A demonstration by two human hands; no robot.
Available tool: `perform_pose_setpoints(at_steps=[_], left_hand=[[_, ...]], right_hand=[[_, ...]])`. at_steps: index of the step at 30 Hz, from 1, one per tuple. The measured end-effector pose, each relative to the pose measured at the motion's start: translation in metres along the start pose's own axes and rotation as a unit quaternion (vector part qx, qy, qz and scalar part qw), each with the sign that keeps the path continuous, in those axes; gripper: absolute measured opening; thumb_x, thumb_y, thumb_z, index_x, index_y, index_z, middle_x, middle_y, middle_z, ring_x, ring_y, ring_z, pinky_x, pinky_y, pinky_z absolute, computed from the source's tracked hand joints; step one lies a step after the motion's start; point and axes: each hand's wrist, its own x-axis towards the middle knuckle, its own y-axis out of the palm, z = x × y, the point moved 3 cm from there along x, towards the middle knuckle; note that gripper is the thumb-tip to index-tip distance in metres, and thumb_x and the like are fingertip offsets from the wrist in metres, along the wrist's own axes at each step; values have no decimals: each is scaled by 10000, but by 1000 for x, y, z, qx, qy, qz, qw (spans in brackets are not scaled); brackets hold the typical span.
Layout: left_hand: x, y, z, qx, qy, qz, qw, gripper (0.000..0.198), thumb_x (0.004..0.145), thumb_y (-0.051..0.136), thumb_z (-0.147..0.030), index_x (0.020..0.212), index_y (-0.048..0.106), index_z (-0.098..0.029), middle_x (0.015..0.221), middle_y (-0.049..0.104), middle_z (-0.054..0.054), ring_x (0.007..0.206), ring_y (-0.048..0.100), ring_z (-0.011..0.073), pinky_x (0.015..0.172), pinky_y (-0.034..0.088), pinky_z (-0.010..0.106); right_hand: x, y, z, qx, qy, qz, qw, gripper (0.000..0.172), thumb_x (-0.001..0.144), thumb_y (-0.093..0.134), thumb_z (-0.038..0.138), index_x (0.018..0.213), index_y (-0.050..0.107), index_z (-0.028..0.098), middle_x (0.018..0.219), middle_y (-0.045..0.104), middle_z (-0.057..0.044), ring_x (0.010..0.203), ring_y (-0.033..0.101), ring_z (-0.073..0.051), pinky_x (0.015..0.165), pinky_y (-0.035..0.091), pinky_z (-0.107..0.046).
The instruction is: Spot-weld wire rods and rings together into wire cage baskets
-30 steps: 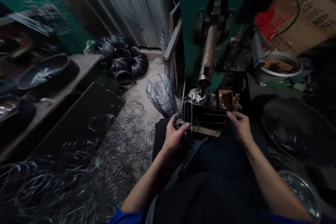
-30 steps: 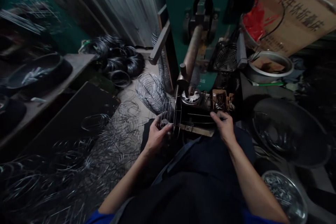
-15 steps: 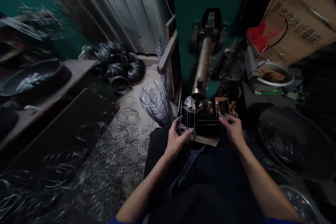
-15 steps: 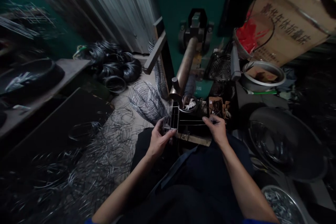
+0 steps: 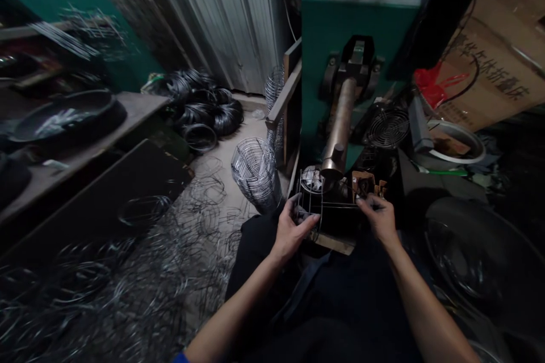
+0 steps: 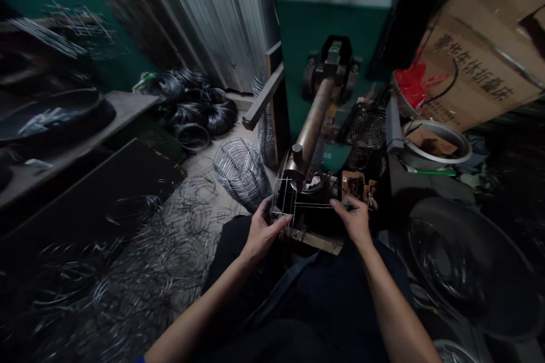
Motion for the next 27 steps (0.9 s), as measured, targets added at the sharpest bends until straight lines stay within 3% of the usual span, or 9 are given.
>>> perform_pose_setpoints(at_steps=[21, 27], left_hand=[[15, 6, -3, -54, -10, -3, 998, 748, 665, 845, -404, 1292, 518, -160, 708, 502, -67, 585, 455, 73, 532, 387, 186], [22, 7, 0, -55, 6, -1, 998, 732, 680, 843, -380, 1285, 512, -136, 730, 522, -53, 636, 478, 80, 597, 410, 198]], right_hand=[[20, -1, 3, -11, 3, 25, 1000, 588, 731, 742, 578, 514, 340, 208, 566, 291, 50, 551, 277, -107, 531, 235, -260], [25, -1, 5, -14, 11, 20, 1000, 574, 724, 746, 565, 523, 342, 210, 570, 287, 50, 560, 280, -109, 540, 232, -262]])
